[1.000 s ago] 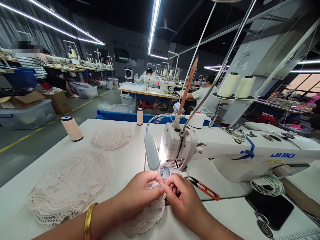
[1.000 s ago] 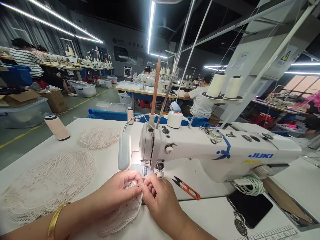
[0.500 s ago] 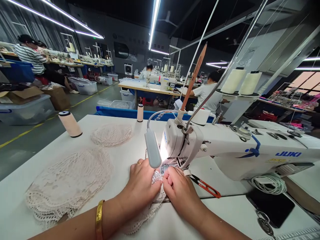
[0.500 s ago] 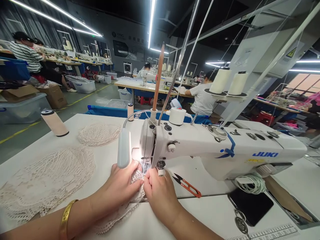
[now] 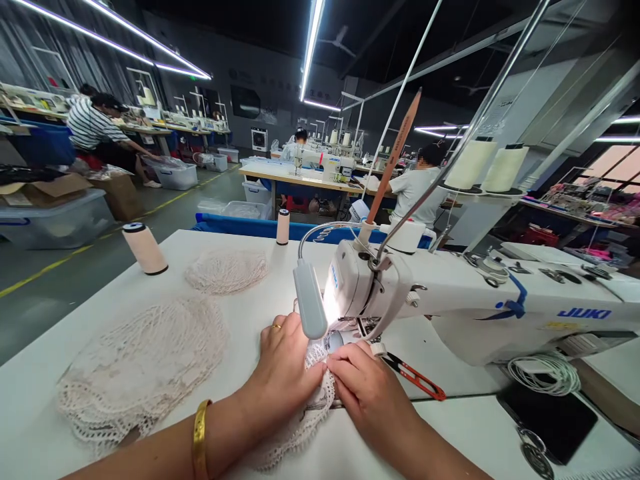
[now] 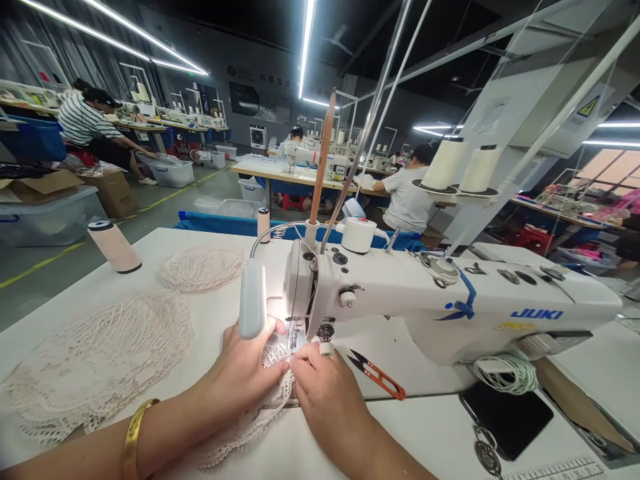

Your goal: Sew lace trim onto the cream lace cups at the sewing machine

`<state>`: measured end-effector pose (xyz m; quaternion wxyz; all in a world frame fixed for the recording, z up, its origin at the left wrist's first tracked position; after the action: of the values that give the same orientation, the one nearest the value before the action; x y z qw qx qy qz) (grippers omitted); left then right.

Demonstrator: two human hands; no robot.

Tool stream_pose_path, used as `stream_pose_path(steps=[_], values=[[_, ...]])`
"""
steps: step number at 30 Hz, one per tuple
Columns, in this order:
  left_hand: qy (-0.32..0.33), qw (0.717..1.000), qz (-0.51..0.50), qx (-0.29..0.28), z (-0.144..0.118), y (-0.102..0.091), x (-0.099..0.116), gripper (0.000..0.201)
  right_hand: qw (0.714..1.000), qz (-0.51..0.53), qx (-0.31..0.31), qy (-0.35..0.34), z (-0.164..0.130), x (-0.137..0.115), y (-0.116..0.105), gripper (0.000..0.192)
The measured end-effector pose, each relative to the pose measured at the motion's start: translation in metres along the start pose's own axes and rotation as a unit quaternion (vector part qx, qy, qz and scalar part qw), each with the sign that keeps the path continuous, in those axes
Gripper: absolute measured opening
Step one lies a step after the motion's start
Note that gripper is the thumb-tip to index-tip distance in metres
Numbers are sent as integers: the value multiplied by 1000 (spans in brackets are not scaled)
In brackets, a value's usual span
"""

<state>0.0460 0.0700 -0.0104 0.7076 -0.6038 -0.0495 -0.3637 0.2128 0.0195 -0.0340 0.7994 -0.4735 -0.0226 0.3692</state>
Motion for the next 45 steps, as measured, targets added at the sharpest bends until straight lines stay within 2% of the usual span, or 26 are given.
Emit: stream_pose_path(steps=[2,4,6,7,9,16,21,29,38,45], values=[[117,990,27,81,-8,1,2,19,1000,-6,1,-6,-1,-1,-1,36],[242,961,49,124,-17,3,7,18,1000,-11,5,-15,-1,-1,-2,36],[320,939,55,115,-23,5,10,23,1000,-15,7,-21,-1,-2,-2,35],[334,936,52,99,-24,5,10,23,1000,-16,7,-22,-1,-2,-2,34],[331,940,47,75,-24,5,9,22,1000,-17,8,-22,-1,-2,-3,32],[300,952,32,53,-21,4,5,20,999,-30,11,-32,-1,-2,-3,30],[298,952,46,47,-15,4,5,25,998,-61,8,-26,1,1,-2,37],[313,945,41,92,-7,-5,14,29,996,-82,18,-12,4,3,-2,35],[312,944,50,97,-11,4,6,25,996,-84,10,3,5,3,-1,34],[317,942,51,98,-7,2,9,27,995,-97,15,4,5,3,-1,35]])
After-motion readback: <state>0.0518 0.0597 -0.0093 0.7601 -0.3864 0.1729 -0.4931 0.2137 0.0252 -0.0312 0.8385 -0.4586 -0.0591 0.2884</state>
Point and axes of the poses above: each hand's wrist, its own z-axis towards the middle knuckle, its own y-axis out of the palm, x = y × z, the point moved 4 cm from there along z, towards the middle knuckle, and after that the axes turned 2 degrees about x, right-handed, at the moved point
